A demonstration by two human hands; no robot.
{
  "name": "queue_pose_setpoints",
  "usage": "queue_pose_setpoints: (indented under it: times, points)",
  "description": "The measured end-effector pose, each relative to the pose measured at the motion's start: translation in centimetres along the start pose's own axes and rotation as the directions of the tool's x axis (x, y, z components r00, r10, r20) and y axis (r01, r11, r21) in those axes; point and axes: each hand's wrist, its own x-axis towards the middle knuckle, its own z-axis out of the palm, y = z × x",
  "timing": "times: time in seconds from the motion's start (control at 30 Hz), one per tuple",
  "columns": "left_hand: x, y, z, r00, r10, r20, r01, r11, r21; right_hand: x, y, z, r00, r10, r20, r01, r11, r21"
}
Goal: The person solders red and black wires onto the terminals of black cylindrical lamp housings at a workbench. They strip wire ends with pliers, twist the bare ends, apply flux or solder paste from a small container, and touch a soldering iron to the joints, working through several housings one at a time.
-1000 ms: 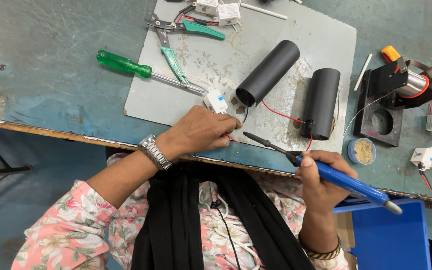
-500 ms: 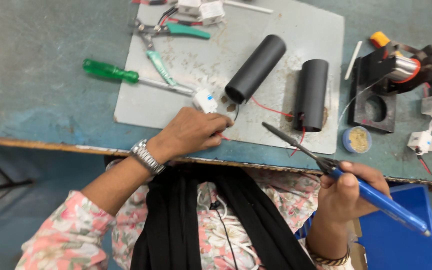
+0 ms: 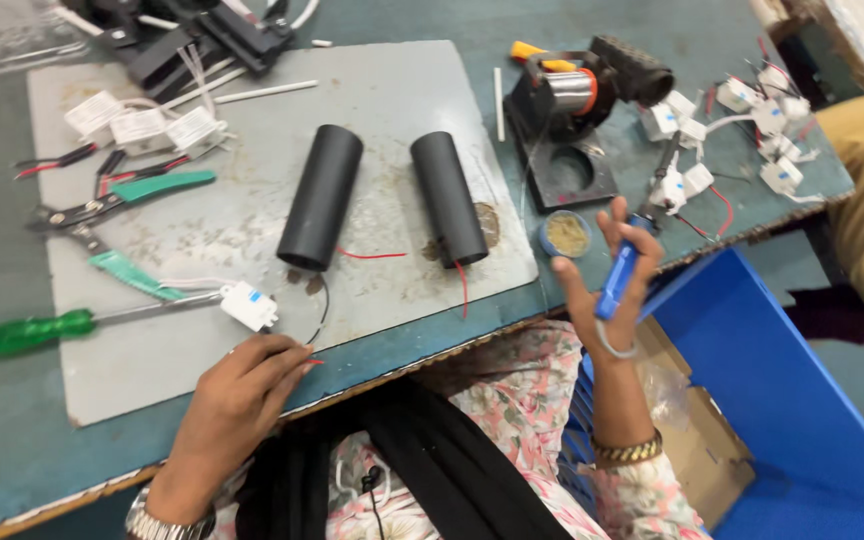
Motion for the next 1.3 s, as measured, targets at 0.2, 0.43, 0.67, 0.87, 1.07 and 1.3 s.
queue_pose_setpoints:
  times: [0.2, 0.43, 0.67, 0.87, 1.07, 1.3]
  points:
    - [0.1, 0.4, 0.2, 0.997, -0.072, -0.04, 0.072, 0.997, -0.001, 0.2, 1.5, 0.6, 0.995, 0.065, 0.077, -0.061, 0.997, -0.044]
    - [0.8, 1.6, 0.9, 0.985, -0.097, -0.144, 0.091, 0.995, -0.051, 0.8, 0.9, 1.4, 0.992, 0.126, 0.008, -0.124, 0.987, -0.105]
    - [0.8, 2.7, 0.9, 0.98, -0.121, -0.155, 0.092, 0.979, -0.181, -2.4, -6.7, 3.6, 0.956, -0.126, 0.265, 0.032, 0.943, 0.331]
    - [-0.1, 3.3, 0.9, 0.983, -0.028, -0.181, -0.015, 0.973, -0.231, -3.2, -11.2, 7.6, 0.887, -0.272, 0.372, 0.09, 0.894, 0.438]
    - [-0.3, 4.1, 0.9, 0.976, -0.031, -0.215, -0.025, 0.967, -0.253, -2.7, -12.3, 10.0, 0.897, -0.26, 0.357, 0.067, 0.879, 0.472]
    - [-0.2, 4.2, 1.9, 0.972, 0.029, -0.231, -0.087, 0.966, -0.246, -3.0, -12.5, 10.3, 0.895, -0.23, 0.382, 0.039, 0.893, 0.448]
